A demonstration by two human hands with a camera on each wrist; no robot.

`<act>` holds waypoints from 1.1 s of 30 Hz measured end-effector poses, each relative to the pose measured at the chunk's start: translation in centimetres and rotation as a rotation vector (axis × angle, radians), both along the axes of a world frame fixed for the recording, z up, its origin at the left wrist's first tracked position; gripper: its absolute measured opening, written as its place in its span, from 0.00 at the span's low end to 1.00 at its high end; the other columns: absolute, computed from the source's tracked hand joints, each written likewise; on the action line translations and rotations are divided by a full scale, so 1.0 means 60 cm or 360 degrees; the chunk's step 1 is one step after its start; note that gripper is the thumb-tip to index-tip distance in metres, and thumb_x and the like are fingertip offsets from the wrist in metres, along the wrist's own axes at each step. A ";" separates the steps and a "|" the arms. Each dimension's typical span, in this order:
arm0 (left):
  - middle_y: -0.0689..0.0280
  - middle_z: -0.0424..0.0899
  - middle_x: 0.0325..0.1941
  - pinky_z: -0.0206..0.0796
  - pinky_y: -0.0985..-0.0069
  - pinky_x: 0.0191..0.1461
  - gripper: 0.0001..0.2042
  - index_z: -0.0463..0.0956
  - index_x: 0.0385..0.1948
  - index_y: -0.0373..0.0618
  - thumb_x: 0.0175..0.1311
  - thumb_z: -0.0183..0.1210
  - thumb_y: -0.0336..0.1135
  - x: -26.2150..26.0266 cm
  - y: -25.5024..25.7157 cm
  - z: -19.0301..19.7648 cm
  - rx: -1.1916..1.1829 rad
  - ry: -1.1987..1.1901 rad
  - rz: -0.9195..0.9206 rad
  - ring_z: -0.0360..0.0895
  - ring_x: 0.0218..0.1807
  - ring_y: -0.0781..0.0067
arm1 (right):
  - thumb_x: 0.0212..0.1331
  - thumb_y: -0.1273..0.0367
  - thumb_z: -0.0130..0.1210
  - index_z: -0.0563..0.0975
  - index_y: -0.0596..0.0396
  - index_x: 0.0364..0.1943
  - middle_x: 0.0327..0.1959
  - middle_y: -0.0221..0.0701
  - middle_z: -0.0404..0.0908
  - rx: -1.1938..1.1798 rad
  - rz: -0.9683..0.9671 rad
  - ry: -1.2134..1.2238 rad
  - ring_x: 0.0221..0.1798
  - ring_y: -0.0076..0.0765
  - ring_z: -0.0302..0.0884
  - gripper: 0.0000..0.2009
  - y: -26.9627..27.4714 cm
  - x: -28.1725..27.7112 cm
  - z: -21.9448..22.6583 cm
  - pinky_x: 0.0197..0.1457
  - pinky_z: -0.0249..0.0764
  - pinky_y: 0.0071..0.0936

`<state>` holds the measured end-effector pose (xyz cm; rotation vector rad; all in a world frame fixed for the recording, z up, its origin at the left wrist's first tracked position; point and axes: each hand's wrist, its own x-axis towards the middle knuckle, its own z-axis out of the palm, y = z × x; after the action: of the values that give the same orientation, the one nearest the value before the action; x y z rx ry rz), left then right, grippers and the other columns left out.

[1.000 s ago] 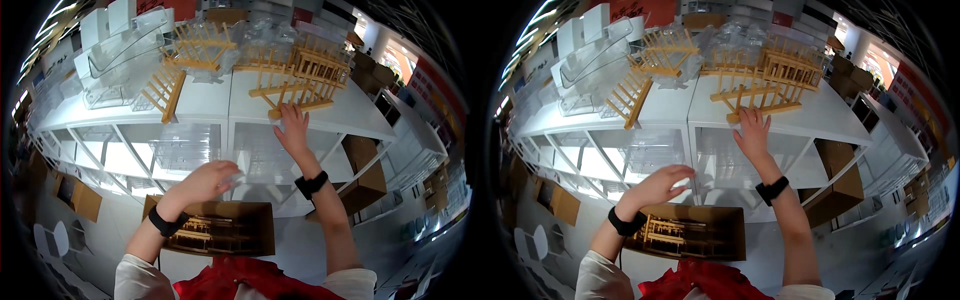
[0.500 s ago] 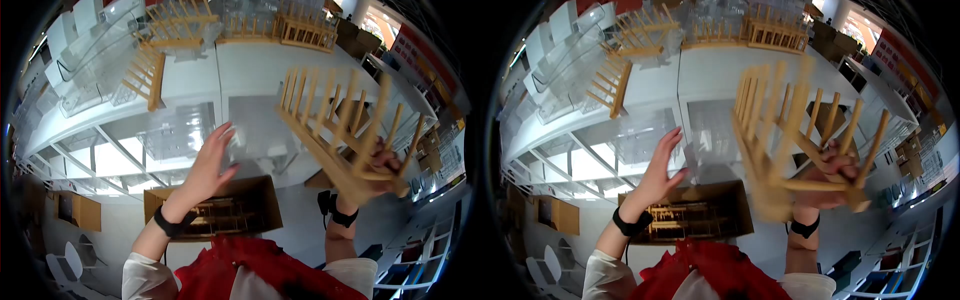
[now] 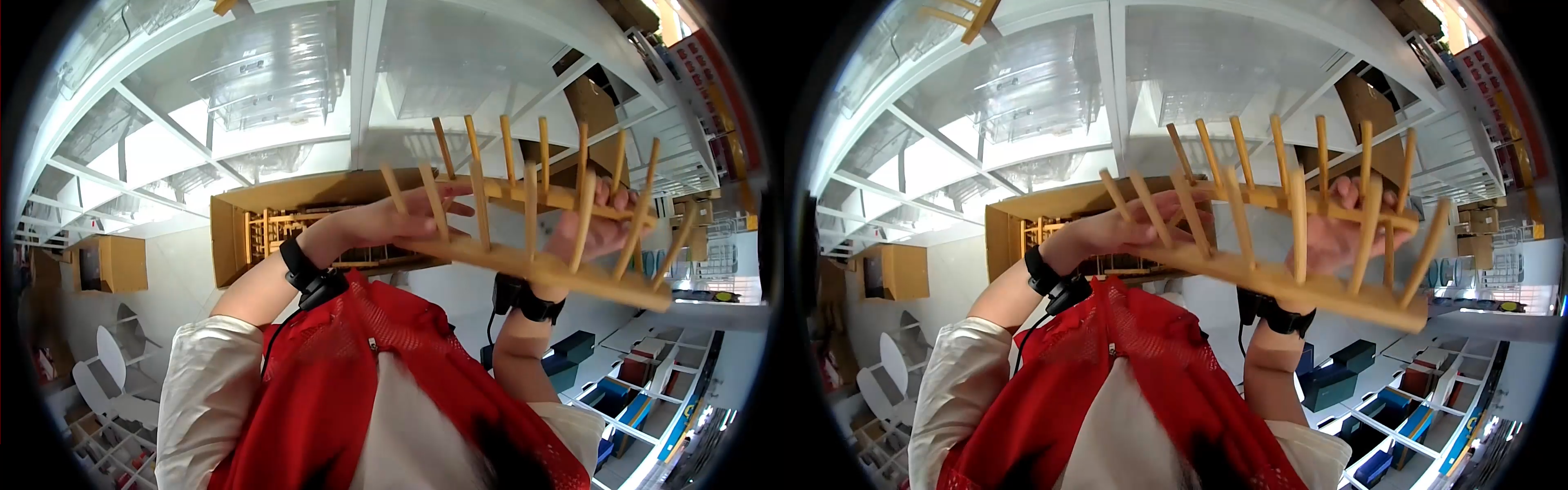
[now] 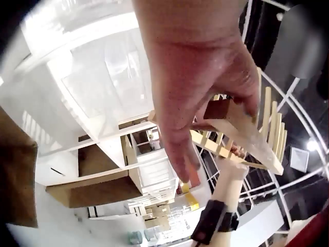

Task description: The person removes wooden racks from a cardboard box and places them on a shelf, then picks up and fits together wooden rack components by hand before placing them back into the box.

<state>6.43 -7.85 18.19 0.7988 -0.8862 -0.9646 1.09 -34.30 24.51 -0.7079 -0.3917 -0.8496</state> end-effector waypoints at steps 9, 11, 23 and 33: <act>0.66 0.75 0.34 0.69 0.81 0.34 0.14 0.69 0.51 0.41 0.70 0.43 0.36 -0.024 0.134 -0.010 0.1036 0.0074 0.1076 0.74 0.33 0.79 | 0.64 0.72 0.42 0.50 0.55 0.65 0.64 0.43 0.57 -0.0384 -0.0617 0.1270 0.63 0.42 0.61 0.26 0.040 0.071 -0.124 0.65 0.58 0.37; 0.65 0.74 0.36 0.69 0.81 0.33 0.12 0.70 0.49 0.40 0.68 0.46 0.33 -0.035 0.165 -0.041 0.1165 -0.0020 0.1266 0.74 0.32 0.79 | 0.59 0.74 0.47 0.53 0.55 0.64 0.66 0.37 0.56 -0.0947 -0.0677 0.1316 0.64 0.41 0.59 0.28 0.063 0.058 -0.173 0.65 0.55 0.38; 0.53 0.71 0.48 0.71 0.61 0.42 0.21 0.72 0.46 0.43 0.45 0.61 0.25 -0.111 0.127 -0.225 0.1814 -0.1058 0.1316 0.75 0.40 0.46 | 0.49 0.63 0.58 0.67 0.52 0.57 0.51 0.44 0.74 -0.2897 0.1346 0.0656 0.50 0.48 0.73 0.28 0.210 0.004 -0.401 0.52 0.70 0.36; 0.60 0.56 0.66 0.70 0.71 0.53 0.32 0.58 0.60 0.45 0.51 0.61 0.25 -0.086 0.057 -0.413 0.1746 -0.0109 0.1781 0.73 0.52 0.61 | 0.56 0.71 0.44 0.74 0.55 0.45 0.36 0.48 0.77 -0.3031 0.1258 0.1167 0.40 0.57 0.74 0.13 0.127 0.101 -0.748 0.40 0.71 0.44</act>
<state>1.25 -4.45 -6.57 1.9665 0.2181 -0.3167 7.16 -26.70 -20.39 -2.2674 -0.6717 0.8614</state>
